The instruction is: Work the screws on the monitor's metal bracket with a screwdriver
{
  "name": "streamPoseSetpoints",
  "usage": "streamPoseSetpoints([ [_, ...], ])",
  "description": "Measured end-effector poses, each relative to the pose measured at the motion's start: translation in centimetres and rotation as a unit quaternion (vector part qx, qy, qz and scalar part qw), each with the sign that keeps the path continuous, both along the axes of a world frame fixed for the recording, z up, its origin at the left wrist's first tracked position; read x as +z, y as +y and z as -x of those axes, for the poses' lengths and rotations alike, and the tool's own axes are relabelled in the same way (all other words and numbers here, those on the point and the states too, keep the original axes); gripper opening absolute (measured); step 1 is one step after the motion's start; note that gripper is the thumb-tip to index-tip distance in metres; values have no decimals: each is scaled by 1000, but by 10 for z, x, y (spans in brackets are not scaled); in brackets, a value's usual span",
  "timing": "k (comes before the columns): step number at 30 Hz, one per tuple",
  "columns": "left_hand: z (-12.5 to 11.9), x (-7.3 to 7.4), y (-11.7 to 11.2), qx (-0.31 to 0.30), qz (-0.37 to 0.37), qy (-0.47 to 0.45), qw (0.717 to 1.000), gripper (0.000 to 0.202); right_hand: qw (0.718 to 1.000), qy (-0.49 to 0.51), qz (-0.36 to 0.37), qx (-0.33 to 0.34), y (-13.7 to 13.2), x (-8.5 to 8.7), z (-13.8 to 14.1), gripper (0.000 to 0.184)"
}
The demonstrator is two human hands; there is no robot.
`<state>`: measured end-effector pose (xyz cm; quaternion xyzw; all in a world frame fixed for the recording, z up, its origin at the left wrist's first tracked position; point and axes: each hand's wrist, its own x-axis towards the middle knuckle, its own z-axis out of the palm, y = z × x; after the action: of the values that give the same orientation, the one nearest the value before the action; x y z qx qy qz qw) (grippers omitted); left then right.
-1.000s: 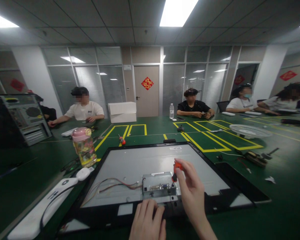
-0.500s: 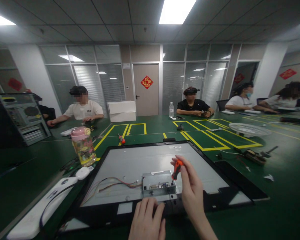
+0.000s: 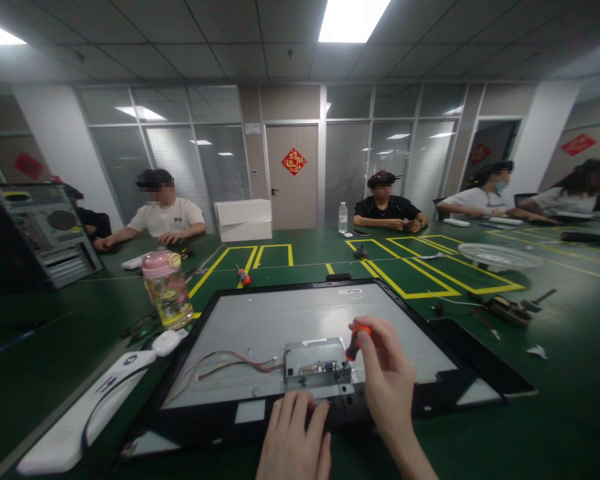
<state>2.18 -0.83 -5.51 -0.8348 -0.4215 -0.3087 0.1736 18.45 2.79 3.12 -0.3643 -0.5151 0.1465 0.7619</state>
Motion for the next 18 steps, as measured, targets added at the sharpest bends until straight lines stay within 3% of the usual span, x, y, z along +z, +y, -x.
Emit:
streamPoseSetpoints([
  [7, 1, 0, 0, -4, 0, 5, 1000, 30, 998, -28, 39, 35, 2, -8, -4, 28],
  [18, 2, -1, 1, -3, 3, 7, 1000, 33, 999, -33, 20, 20, 6, -11, -5, 20],
])
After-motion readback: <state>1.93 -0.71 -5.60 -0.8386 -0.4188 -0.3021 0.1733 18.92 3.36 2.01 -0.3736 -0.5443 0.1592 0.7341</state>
